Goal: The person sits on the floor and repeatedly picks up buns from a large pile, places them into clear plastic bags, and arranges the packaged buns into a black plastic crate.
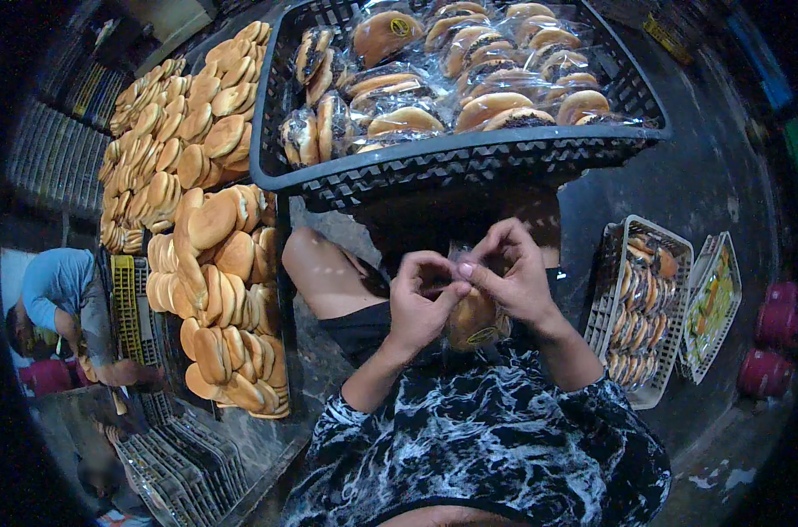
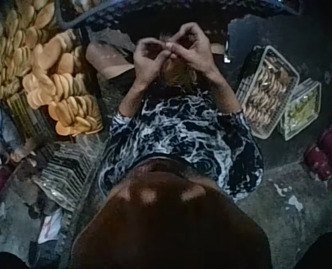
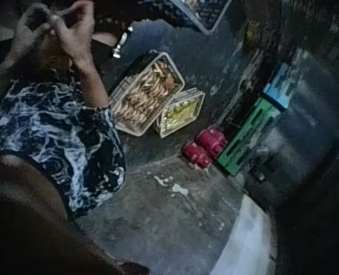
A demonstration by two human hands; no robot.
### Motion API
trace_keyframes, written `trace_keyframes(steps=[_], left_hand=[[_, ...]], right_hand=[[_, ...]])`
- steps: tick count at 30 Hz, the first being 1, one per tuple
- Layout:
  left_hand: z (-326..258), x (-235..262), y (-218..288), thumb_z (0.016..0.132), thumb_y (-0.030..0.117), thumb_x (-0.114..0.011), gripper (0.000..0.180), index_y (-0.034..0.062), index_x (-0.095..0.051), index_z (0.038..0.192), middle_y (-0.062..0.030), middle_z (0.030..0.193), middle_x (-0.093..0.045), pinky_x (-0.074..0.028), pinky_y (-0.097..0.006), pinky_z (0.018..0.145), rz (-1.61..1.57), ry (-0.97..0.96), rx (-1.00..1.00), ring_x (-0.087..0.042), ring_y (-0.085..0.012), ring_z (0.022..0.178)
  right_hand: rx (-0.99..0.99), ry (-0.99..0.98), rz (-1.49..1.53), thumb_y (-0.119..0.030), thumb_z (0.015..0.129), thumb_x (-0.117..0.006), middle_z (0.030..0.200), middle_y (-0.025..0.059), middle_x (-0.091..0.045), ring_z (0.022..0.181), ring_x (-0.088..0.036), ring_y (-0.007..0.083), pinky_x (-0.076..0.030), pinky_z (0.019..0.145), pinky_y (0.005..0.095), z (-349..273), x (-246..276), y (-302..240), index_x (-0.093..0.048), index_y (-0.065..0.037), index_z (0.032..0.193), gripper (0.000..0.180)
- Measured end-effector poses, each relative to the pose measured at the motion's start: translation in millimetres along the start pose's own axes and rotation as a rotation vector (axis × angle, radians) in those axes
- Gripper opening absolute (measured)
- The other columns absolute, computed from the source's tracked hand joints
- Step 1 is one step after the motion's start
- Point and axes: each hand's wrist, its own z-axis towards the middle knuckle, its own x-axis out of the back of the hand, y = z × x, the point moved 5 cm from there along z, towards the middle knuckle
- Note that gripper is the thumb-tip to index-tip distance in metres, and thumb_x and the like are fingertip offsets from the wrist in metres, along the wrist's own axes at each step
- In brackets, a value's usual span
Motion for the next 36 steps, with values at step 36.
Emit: trace_keyframes(steps=[36], left_hand=[[16, -55, -36, 0.081, 0.041, -0.048, 0.042, -0.0001, -0.052, 0.081, -0.0072, 0.08, -0.05, -0.039, -0.025, 0.067, 0.098, 0.077, -0.171, -0.048, -0.0149, 0.073]], right_hand=[[-0.282, 0.822, -0.852, -0.036, 0.082, -0.047, 0.089, 0.0221, -0.058, 0.083, -0.055, 0.0372, -0.043, 0.07, 0.0421, -49, 223, 201, -0.049, 0.001, 0.103, 0.043]])
